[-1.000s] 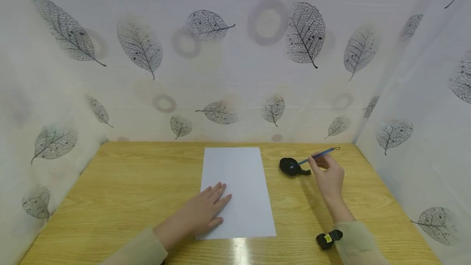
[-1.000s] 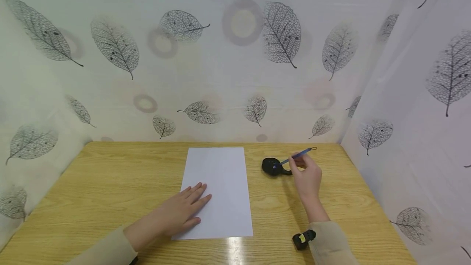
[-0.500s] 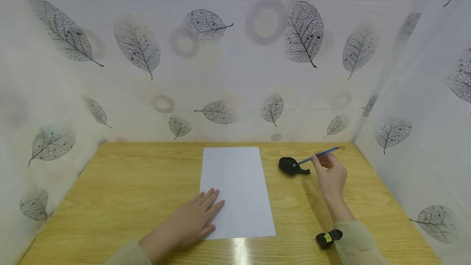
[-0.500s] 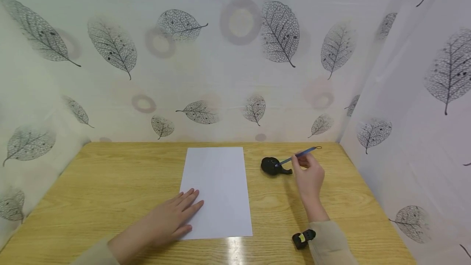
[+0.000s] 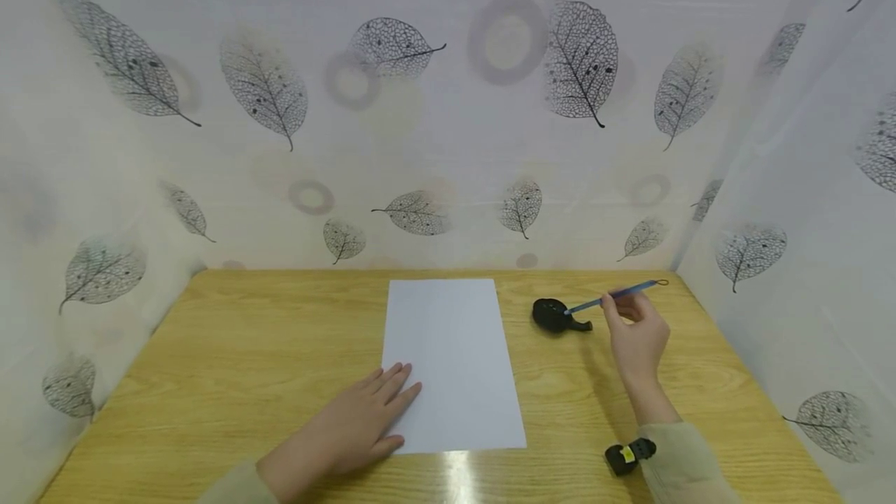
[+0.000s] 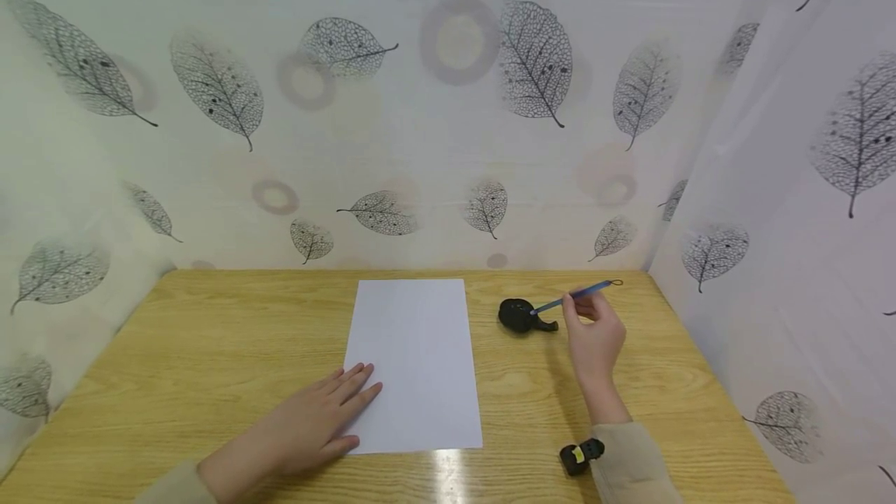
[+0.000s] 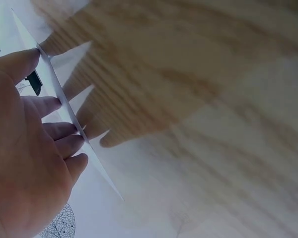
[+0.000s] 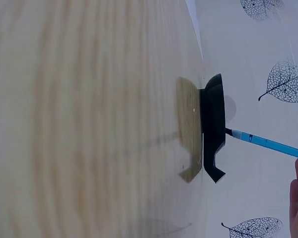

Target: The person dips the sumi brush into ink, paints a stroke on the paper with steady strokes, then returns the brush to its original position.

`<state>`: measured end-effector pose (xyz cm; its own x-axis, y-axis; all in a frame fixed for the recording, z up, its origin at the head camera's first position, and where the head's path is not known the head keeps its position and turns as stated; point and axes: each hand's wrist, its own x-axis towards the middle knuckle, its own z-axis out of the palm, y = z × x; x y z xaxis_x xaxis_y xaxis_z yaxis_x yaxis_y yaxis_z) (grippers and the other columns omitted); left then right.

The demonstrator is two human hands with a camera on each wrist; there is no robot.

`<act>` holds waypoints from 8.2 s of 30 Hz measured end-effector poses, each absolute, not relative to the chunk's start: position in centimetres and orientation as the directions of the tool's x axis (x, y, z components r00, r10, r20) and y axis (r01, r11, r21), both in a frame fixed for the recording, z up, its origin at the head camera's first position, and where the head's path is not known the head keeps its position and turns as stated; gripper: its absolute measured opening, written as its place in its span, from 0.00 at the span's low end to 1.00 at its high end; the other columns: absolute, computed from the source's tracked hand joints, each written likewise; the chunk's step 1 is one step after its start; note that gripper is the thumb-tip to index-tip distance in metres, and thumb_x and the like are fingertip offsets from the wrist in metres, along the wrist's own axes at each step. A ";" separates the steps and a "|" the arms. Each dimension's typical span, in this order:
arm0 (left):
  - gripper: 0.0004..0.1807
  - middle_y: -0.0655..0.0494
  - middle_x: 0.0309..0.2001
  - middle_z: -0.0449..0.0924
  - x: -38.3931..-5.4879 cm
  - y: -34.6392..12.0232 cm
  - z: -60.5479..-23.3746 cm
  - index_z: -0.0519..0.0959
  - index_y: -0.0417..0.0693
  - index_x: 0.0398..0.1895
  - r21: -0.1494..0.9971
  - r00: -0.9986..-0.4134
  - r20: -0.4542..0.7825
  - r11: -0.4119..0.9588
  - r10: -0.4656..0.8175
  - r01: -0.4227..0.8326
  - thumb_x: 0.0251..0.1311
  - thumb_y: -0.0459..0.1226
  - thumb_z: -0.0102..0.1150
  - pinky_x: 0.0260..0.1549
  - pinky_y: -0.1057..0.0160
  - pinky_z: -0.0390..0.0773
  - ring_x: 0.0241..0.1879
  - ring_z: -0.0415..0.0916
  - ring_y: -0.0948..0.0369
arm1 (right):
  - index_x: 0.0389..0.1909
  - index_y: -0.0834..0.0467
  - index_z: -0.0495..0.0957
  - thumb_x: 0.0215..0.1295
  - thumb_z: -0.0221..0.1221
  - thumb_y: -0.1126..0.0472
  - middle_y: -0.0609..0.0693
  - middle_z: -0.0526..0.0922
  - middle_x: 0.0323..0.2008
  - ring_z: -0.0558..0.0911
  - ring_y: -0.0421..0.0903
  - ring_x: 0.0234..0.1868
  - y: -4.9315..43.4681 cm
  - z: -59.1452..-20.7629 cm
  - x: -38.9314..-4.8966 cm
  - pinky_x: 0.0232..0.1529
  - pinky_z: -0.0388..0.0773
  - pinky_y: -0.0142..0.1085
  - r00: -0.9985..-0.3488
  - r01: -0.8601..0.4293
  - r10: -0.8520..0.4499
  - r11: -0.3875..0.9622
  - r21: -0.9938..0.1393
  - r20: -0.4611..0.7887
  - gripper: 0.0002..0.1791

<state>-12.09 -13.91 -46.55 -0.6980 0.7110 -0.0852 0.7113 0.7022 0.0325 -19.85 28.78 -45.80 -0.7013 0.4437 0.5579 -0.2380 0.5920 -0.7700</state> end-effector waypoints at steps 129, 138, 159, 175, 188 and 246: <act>0.39 0.41 0.85 0.53 -11.8 -14.0 -46.4 0.59 0.48 0.84 0.111 -0.704 -0.119 0.714 0.700 0.691 0.77 0.53 0.54 0.79 0.47 0.67 0.84 0.56 0.46 | 0.41 0.73 0.85 0.70 0.67 0.67 0.21 0.82 0.27 0.83 0.20 0.28 29.4 -43.7 -18.1 0.35 0.80 0.15 -0.640 -0.276 0.573 0.450 -0.849 0.511 0.10; 0.39 0.43 0.86 0.51 -11.9 -13.8 -46.5 0.58 0.50 0.85 0.110 -0.711 -0.150 0.727 0.686 0.678 0.77 0.54 0.53 0.80 0.48 0.66 0.85 0.54 0.48 | 0.41 0.74 0.84 0.69 0.67 0.71 0.21 0.81 0.27 0.82 0.20 0.27 28.4 -43.1 -18.3 0.34 0.79 0.14 -0.648 -0.297 0.571 0.420 -0.857 0.504 0.07; 0.39 0.43 0.86 0.51 -11.8 -13.7 -46.4 0.57 0.50 0.85 0.100 -0.709 -0.159 0.726 0.687 0.681 0.77 0.53 0.52 0.81 0.49 0.65 0.85 0.53 0.48 | 0.39 0.78 0.82 0.68 0.67 0.73 0.35 0.87 0.27 0.87 0.30 0.28 25.5 -41.7 -18.0 0.34 0.84 0.19 -0.689 -0.404 0.562 0.225 -0.886 0.457 0.08; 0.40 0.43 0.86 0.49 -11.9 -13.9 -46.7 0.56 0.50 0.86 0.105 -0.709 -0.158 0.725 0.688 0.680 0.78 0.54 0.50 0.81 0.49 0.63 0.85 0.52 0.48 | 0.39 0.78 0.82 0.68 0.67 0.73 0.38 0.89 0.29 0.89 0.32 0.30 23.2 -41.0 -17.8 0.39 0.86 0.21 -0.723 -0.429 0.519 0.181 -0.885 0.457 0.09; 0.40 0.42 0.86 0.50 -11.8 -13.9 -46.7 0.56 0.49 0.86 0.096 -0.707 -0.158 0.723 0.690 0.684 0.78 0.54 0.51 0.81 0.48 0.64 0.85 0.53 0.48 | 0.40 0.78 0.82 0.68 0.68 0.72 0.42 0.89 0.30 0.89 0.33 0.30 21.5 -41.1 -17.8 0.36 0.86 0.22 -0.743 -0.448 0.484 0.152 -0.881 0.462 0.10; 0.39 0.45 0.87 0.50 -11.9 -13.7 -46.8 0.57 0.52 0.86 0.100 -0.718 -0.165 0.735 0.676 0.670 0.78 0.54 0.50 0.81 0.49 0.63 0.85 0.52 0.49 | 0.37 0.67 0.86 0.66 0.71 0.69 0.67 0.90 0.32 0.86 0.30 0.28 13.4 -45.2 -19.1 0.28 0.74 0.22 -0.865 -0.343 0.320 0.186 -0.921 0.387 0.05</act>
